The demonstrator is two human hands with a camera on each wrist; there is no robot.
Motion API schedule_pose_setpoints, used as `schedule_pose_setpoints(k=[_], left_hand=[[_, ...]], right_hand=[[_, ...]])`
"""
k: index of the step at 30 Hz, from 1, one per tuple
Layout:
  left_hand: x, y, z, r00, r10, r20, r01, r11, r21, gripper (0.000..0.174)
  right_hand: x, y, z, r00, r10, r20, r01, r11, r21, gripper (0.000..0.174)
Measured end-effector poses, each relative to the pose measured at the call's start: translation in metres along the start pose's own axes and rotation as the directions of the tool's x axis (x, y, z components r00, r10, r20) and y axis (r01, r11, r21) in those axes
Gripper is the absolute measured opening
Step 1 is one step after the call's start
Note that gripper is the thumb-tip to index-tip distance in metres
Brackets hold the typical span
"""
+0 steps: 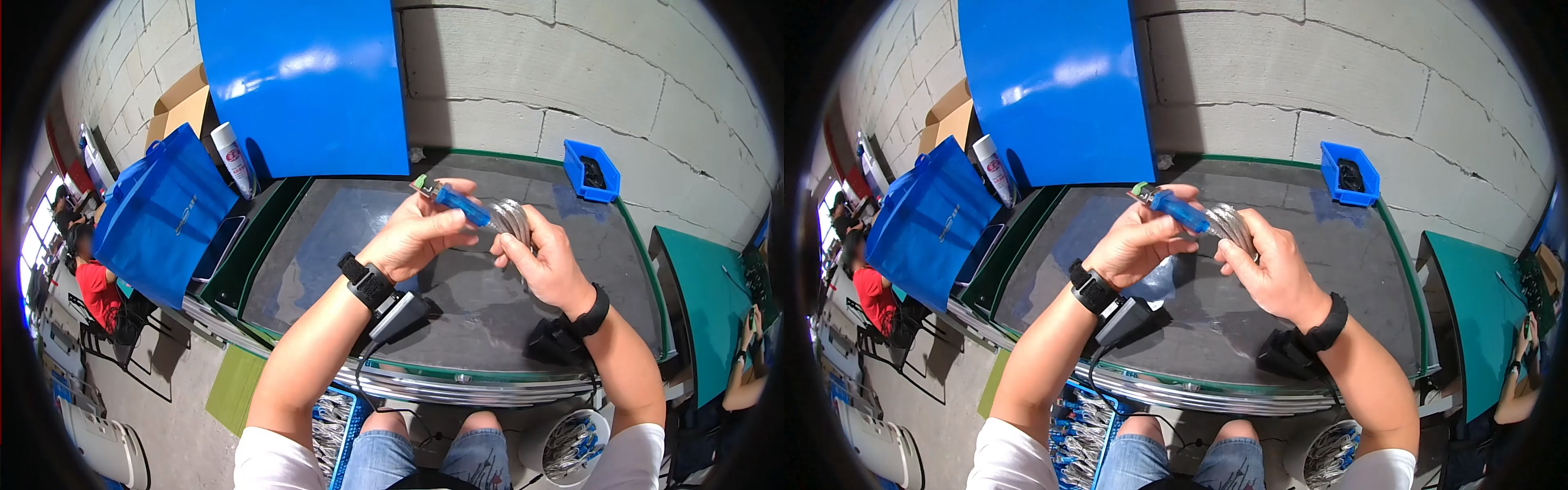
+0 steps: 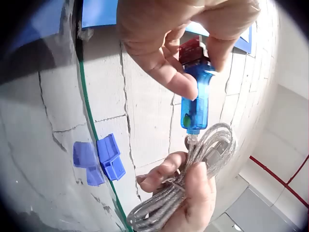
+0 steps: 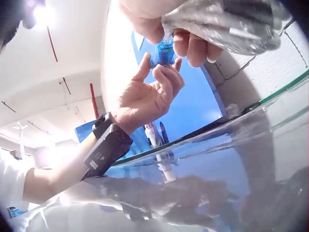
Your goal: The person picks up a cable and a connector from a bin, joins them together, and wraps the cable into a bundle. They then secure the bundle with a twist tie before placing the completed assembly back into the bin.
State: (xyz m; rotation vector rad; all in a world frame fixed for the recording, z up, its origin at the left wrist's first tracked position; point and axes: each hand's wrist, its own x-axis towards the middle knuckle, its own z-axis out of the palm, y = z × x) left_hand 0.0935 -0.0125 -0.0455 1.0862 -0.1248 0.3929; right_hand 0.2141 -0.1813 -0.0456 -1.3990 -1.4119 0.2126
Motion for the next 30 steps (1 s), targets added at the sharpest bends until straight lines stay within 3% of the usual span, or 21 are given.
schedule_pose_setpoints(k=[2,3,5,6,8,12,19,22,25,27,29,30], left_hand=[[0.001,-0.001,-0.004,0.999,-0.015,0.047,0.013,0.999,0.036,0.035],[0.002,-0.001,-0.006,0.995,-0.032,0.091,0.025,0.997,0.074,0.031],[0.002,-0.001,-0.006,0.995,-0.012,0.101,0.005,0.998,0.07,0.024],[0.001,0.0,-0.005,0.997,-0.005,0.077,0.0,0.998,0.068,0.022],[0.0,0.001,-0.004,0.999,0.002,0.054,-0.005,0.998,0.065,0.021],[0.0,0.002,-0.005,1.0,0.02,0.001,-0.02,0.995,0.098,0.018],[-0.001,0.002,-0.006,0.987,0.086,-0.133,-0.079,0.995,0.052,0.017],[0.001,0.0,-0.017,0.995,0.055,-0.079,-0.056,0.998,-0.006,0.02],[0.003,-0.004,-0.011,0.999,0.034,-0.035,-0.034,0.999,-0.005,0.028],[0.002,-0.009,-0.007,0.993,-0.056,0.102,0.048,0.996,0.076,0.044],[0.002,-0.009,-0.002,0.951,-0.239,0.196,0.189,0.951,0.245,0.05],[0.004,-0.012,-0.002,0.948,-0.278,0.152,0.24,0.943,0.231,0.051]], right_hand=[[0.0,0.004,0.002,0.996,0.063,0.064,-0.074,0.98,0.184,0.021],[0.0,0.003,0.002,0.996,0.063,0.064,-0.074,0.98,0.183,0.021],[-0.001,0.001,0.002,0.99,0.085,0.111,-0.121,0.915,0.385,0.023],[-0.001,0.002,0.002,0.99,0.086,0.112,-0.123,0.914,0.386,0.023],[0.001,0.004,-0.002,0.972,0.217,0.084,-0.226,0.792,0.568,0.027],[0.001,0.005,-0.005,0.961,0.239,0.14,-0.265,0.645,0.717,0.03],[0.001,0.006,-0.007,0.956,0.279,0.09,-0.275,0.75,0.601,0.026],[0.003,0.005,-0.004,0.976,0.21,0.053,-0.205,0.823,0.53,0.033],[0.003,0.005,0.0,0.99,0.142,0.015,-0.126,0.816,0.564,0.031],[0.006,0.01,0.006,0.991,0.131,-0.002,-0.106,0.817,0.567,0.036],[0.008,0.011,0.012,0.996,0.051,-0.072,0.001,0.809,0.588,0.038],[0.008,0.013,0.012,0.994,0.071,-0.086,-0.012,0.836,0.549,0.041]])
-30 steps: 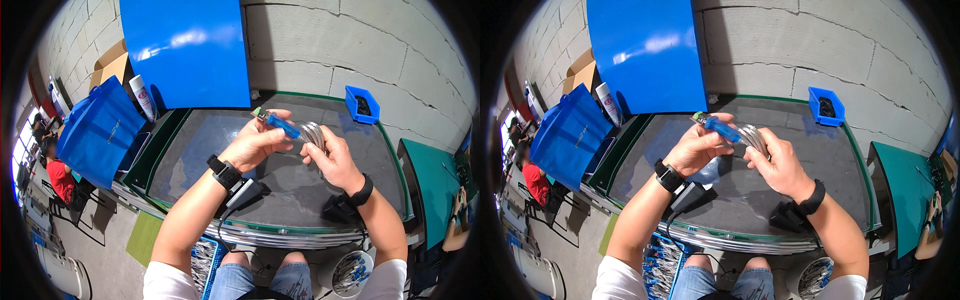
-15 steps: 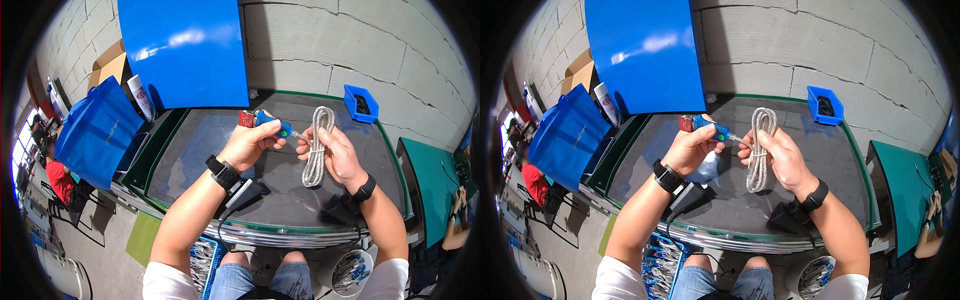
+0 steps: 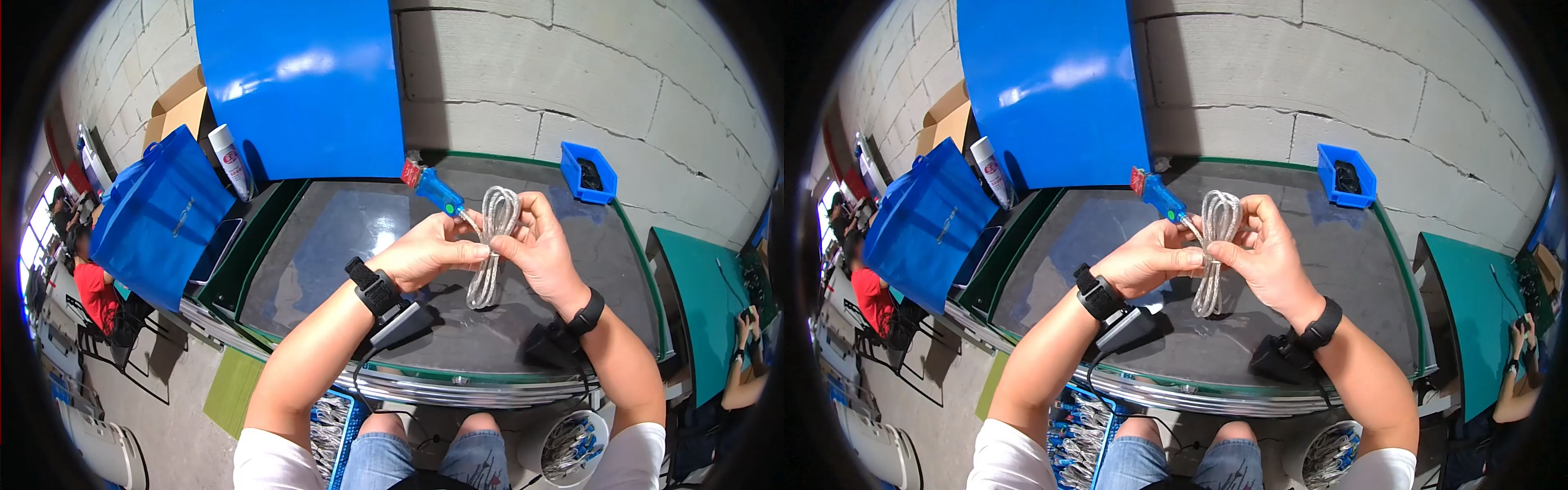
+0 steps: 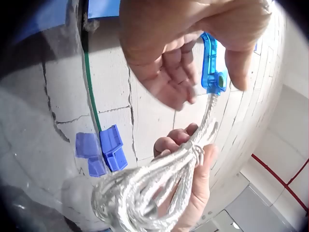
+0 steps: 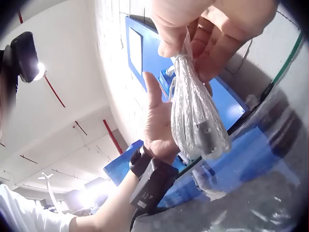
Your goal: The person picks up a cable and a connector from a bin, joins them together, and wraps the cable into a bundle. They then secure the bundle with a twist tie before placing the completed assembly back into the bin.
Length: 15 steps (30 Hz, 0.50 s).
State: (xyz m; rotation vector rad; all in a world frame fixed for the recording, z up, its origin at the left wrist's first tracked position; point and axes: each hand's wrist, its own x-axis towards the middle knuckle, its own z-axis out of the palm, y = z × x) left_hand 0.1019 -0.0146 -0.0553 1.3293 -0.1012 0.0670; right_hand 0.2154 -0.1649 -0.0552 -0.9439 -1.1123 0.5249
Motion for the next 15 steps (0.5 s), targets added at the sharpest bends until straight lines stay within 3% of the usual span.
schedule_pose_setpoints(k=[1,3,7,10,15], left_hand=[[0.001,-0.002,-0.001,1.0,-0.001,0.002,0.001,1.0,-0.002,0.051],[0.002,-0.004,-0.001,0.999,0.038,0.008,-0.038,0.998,0.059,0.05],[-0.001,0.004,0.005,0.995,0.07,0.068,-0.072,0.997,0.027,0.046],[-0.001,0.002,-0.003,0.998,0.055,0.011,-0.055,0.998,0.001,0.039],[-0.001,-0.001,-0.003,0.997,0.074,-0.002,-0.074,0.994,-0.082,0.038]], right_hand=[[0.0,0.0,-0.001,1.0,0.001,-0.002,-0.001,1.0,-0.001,0.041],[0.0,-0.002,-0.003,0.997,-0.041,0.064,0.055,0.968,-0.244,0.045],[-0.001,-0.008,0.005,0.998,0.002,0.059,0.011,0.977,-0.212,0.048],[-0.001,-0.015,-0.002,0.996,0.072,0.055,-0.06,0.98,-0.188,0.044],[-0.001,-0.017,-0.004,0.999,-0.003,0.053,0.013,0.985,-0.175,0.033]])
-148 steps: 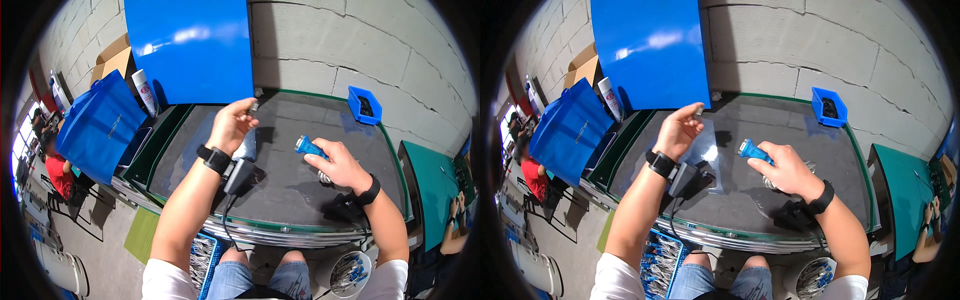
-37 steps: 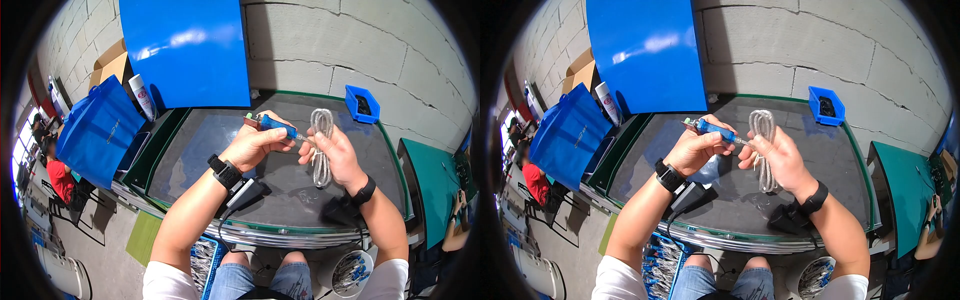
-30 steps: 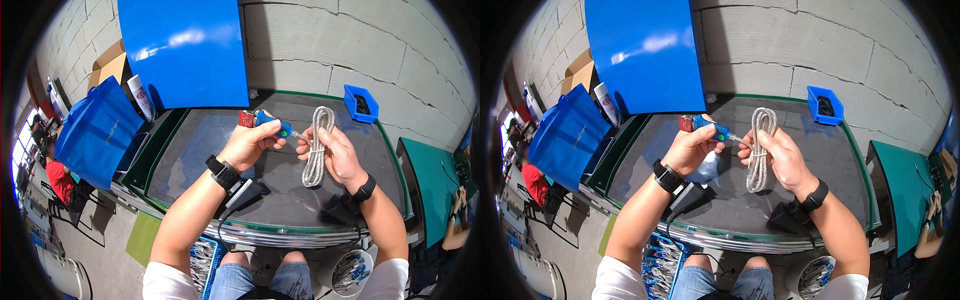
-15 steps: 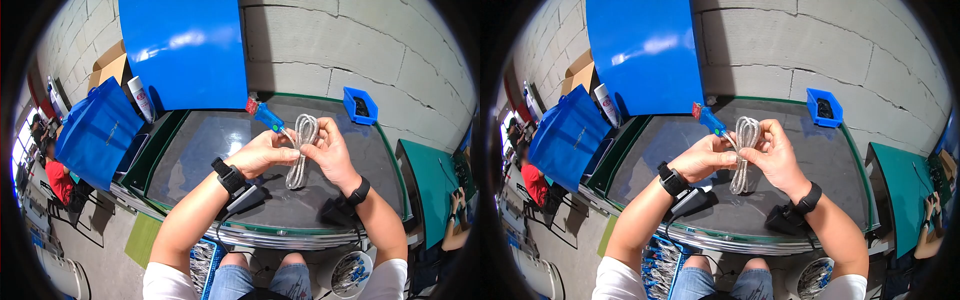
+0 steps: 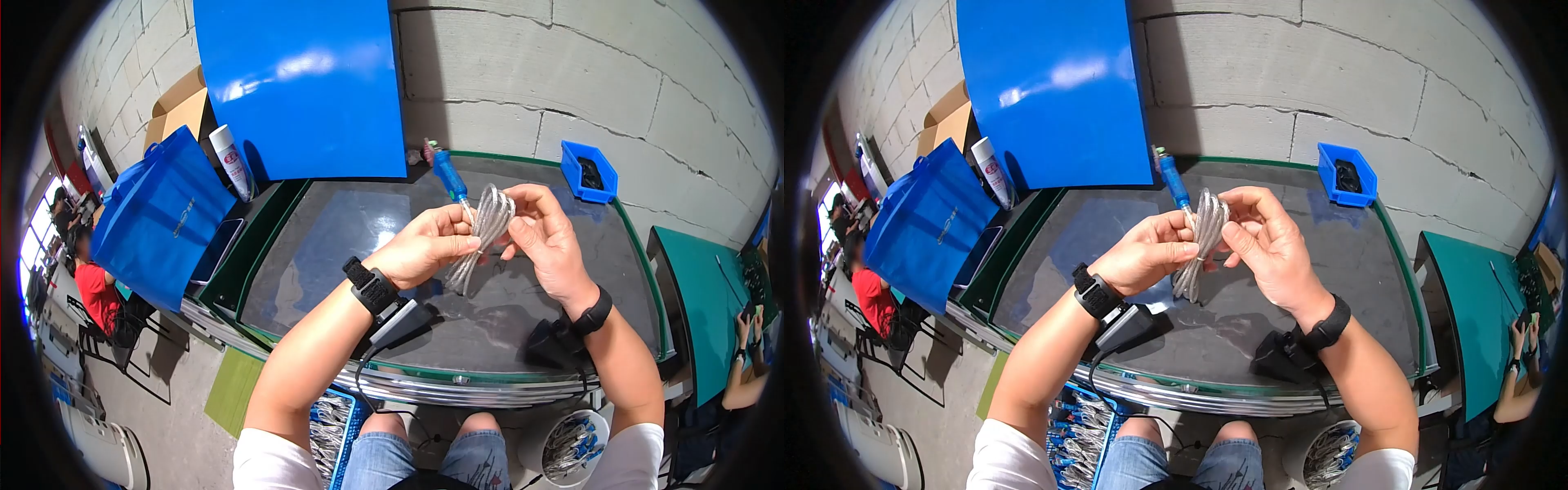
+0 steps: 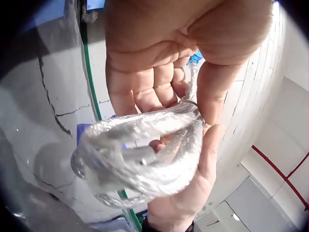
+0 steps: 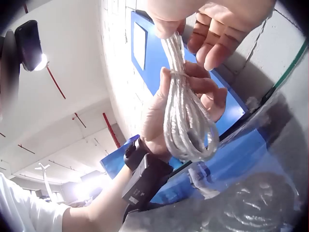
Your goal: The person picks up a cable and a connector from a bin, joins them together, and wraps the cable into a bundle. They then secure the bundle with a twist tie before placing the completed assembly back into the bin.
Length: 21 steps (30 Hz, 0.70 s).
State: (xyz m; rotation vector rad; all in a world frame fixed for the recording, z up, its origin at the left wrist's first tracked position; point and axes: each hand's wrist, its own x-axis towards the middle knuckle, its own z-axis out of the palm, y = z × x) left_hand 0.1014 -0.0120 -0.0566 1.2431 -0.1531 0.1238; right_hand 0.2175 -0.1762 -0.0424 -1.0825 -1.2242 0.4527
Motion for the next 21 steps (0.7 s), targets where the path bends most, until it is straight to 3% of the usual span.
schedule_pose_setpoints(k=[5,8,11,21], left_hand=[[-0.004,0.008,0.006,0.999,-0.018,0.036,0.017,1.0,0.02,0.043],[-0.004,0.006,0.012,0.994,0.093,0.064,-0.1,0.988,0.117,0.048],[-0.002,0.005,0.011,1.0,0.005,-0.01,-0.003,0.99,0.14,0.051],[-0.002,0.002,0.008,0.993,-0.03,0.119,0.022,0.997,0.07,0.048]], right_hand=[[-0.001,-0.004,-0.002,0.999,0.025,0.045,-0.028,0.997,0.066,0.026],[-0.001,-0.004,-0.001,0.997,0.039,0.065,-0.043,0.997,0.061,0.024],[0.001,0.003,-0.007,0.993,0.059,0.105,-0.071,0.992,0.109,0.024],[0.001,0.008,-0.005,0.998,0.036,0.055,-0.043,0.989,0.141,0.02]])
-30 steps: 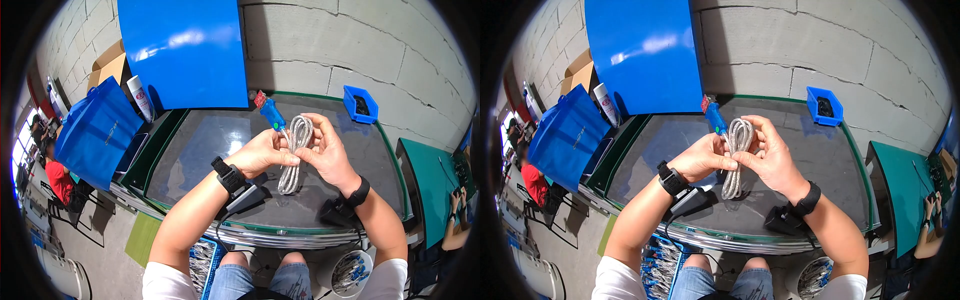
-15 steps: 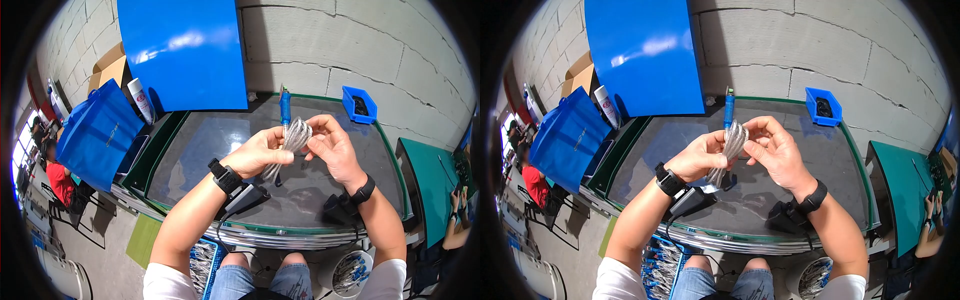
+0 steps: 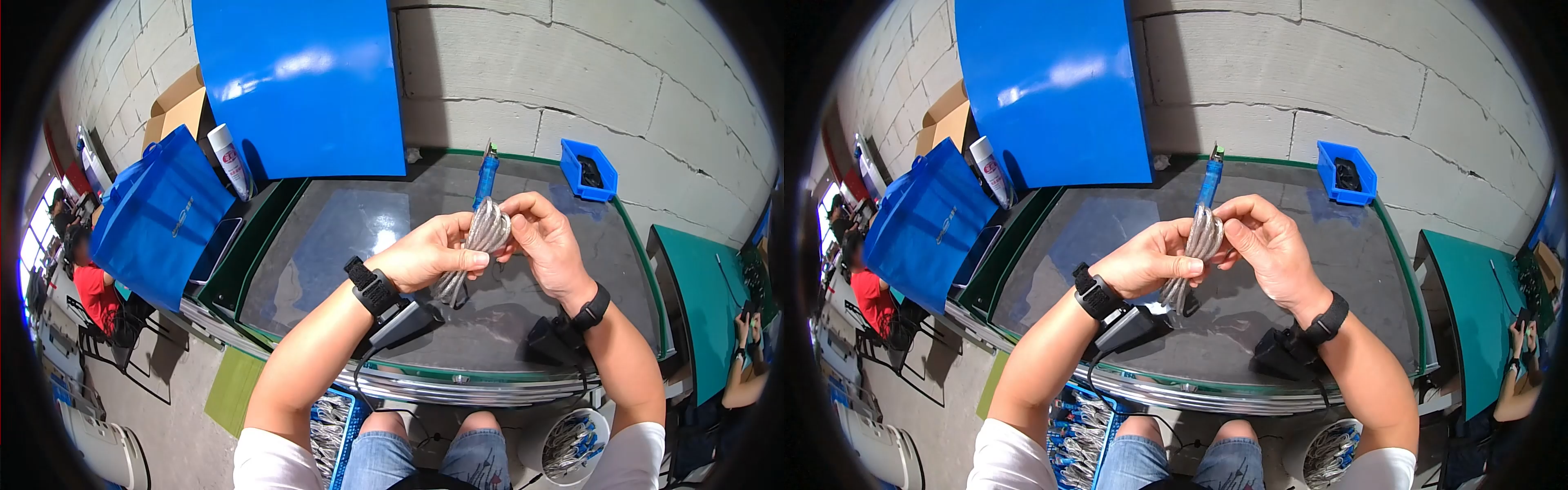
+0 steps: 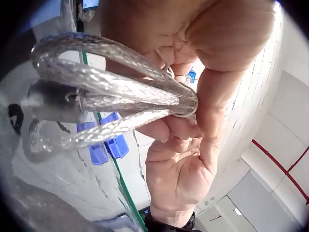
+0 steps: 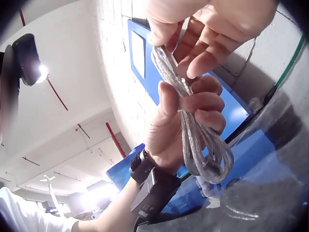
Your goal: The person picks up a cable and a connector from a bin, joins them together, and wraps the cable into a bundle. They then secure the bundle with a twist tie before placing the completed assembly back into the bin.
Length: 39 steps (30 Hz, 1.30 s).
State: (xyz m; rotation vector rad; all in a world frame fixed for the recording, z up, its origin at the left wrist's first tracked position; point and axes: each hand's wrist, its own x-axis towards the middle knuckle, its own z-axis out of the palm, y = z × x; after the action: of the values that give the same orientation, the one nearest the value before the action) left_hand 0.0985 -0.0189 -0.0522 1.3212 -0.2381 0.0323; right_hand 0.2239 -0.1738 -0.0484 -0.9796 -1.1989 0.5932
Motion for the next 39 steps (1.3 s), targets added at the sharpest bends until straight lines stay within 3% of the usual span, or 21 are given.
schedule_pose_setpoints(k=[2,9,11,13,15,17,18,23,26,32,39], left_hand=[[0.0,0.001,0.001,1.0,0.005,0.018,-0.005,1.0,-0.024,0.049],[-0.001,0.004,0.002,0.984,0.044,-0.174,-0.033,0.997,0.065,0.04],[-0.001,0.005,-0.003,0.977,0.041,-0.208,-0.031,0.998,0.051,0.037],[-0.002,0.008,-0.005,0.961,0.099,-0.259,-0.125,0.988,-0.086,0.031],[-0.002,0.01,-0.002,0.957,0.114,-0.265,-0.128,0.991,-0.036,0.026],[-0.002,0.009,-0.001,0.965,0.068,-0.252,-0.073,0.997,-0.01,0.024],[-0.003,0.008,-0.001,0.964,0.07,-0.256,-0.075,0.997,-0.012,0.024],[-0.001,0.001,-0.003,0.992,-0.06,-0.107,0.064,0.997,0.032,0.041],[0.0,0.003,0.001,0.984,0.003,-0.178,0.002,1.0,0.03,0.033],[-0.002,0.005,-0.005,0.969,0.032,-0.246,-0.033,0.999,-0.003,0.021],[-0.003,0.01,-0.003,0.935,0.073,-0.346,-0.103,0.992,-0.07,0.016]], right_hand=[[0.0,-0.003,0.001,1.0,-0.009,-0.022,0.008,0.999,-0.042,0.017],[0.0,-0.009,-0.001,0.996,-0.008,-0.085,-0.005,0.988,-0.152,0.015],[-0.003,-0.009,-0.002,0.992,0.08,-0.094,-0.101,0.963,-0.248,0.014],[-0.004,0.0,-0.004,0.998,-0.024,0.055,0.053,0.784,-0.618,0.012],[-0.005,0.002,0.006,0.997,-0.071,-0.013,0.058,0.893,-0.447,0.014],[-0.004,-0.007,0.01,0.991,0.01,-0.132,-0.049,0.956,-0.291,0.02],[-0.004,-0.009,0.008,0.995,-0.015,-0.094,-0.01,0.965,-0.261,0.026],[-0.002,-0.004,0.006,0.999,-0.016,-0.046,0.006,0.98,-0.2,0.024],[-0.001,-0.007,0.007,0.993,0.01,-0.12,-0.025,0.991,-0.13,0.012],[-0.002,-0.011,-0.002,0.993,0.1,-0.065,-0.107,0.987,-0.117,0.01],[-0.003,-0.012,-0.003,0.999,0.028,-0.024,-0.031,0.99,-0.137,0.011]])
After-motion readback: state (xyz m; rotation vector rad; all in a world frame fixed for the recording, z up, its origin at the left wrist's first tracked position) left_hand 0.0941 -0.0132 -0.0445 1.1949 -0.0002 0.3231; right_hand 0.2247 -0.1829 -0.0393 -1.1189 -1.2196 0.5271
